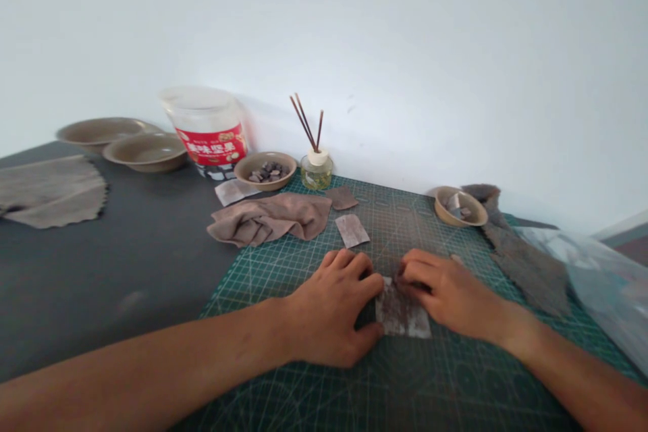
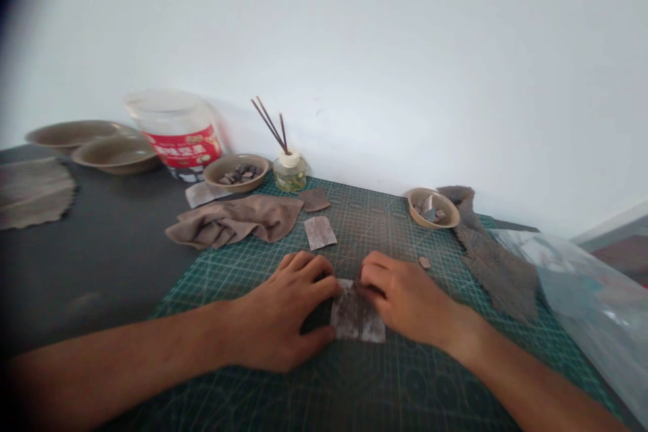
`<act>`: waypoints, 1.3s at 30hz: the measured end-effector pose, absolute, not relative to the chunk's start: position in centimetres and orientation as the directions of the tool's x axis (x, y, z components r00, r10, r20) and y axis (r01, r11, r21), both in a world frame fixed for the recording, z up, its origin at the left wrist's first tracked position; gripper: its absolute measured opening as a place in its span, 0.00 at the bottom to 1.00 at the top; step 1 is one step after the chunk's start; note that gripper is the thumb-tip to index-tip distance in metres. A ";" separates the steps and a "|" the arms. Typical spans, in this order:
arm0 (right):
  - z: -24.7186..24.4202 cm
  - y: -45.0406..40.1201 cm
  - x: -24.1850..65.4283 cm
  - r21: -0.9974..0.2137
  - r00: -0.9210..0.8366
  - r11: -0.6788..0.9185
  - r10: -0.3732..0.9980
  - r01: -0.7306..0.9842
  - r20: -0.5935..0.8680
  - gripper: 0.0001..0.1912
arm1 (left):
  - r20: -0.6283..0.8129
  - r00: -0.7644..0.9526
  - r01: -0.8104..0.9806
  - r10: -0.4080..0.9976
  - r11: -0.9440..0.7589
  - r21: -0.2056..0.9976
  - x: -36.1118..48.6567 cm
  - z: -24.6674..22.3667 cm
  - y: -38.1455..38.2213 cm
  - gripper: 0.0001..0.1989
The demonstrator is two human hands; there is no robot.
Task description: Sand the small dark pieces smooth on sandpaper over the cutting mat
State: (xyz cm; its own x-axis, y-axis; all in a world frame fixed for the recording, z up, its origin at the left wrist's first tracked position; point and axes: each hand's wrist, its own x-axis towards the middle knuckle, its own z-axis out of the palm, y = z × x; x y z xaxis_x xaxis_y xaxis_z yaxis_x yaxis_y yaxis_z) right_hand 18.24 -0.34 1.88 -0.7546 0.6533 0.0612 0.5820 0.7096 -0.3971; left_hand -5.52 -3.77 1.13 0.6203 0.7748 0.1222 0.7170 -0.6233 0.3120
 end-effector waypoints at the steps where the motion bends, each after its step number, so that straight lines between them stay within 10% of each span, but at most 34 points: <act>1: 2.0 -0.3 18.2 -0.403 -0.749 0.697 0.661 0.593 0.040 0.06 | 0.119 0.620 0.718 0.775 -0.622 0.311 -5.5 1.2 -3.8 0.16; 39: 2.5 0.2 18.1 -0.438 -0.733 0.656 0.681 0.615 -0.008 0.08 | 0.107 0.623 0.718 0.775 -0.620 0.314 -5.5 1.3 -3.9 0.16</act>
State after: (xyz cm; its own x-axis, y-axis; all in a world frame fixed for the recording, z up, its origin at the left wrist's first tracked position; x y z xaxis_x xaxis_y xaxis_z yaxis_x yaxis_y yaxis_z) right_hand 18.13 0.25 2.51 -0.7325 0.6807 -0.0083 0.6146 0.6561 -0.4379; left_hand -5.55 -3.88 1.29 0.6227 0.7751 0.1068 0.7184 -0.6205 0.3145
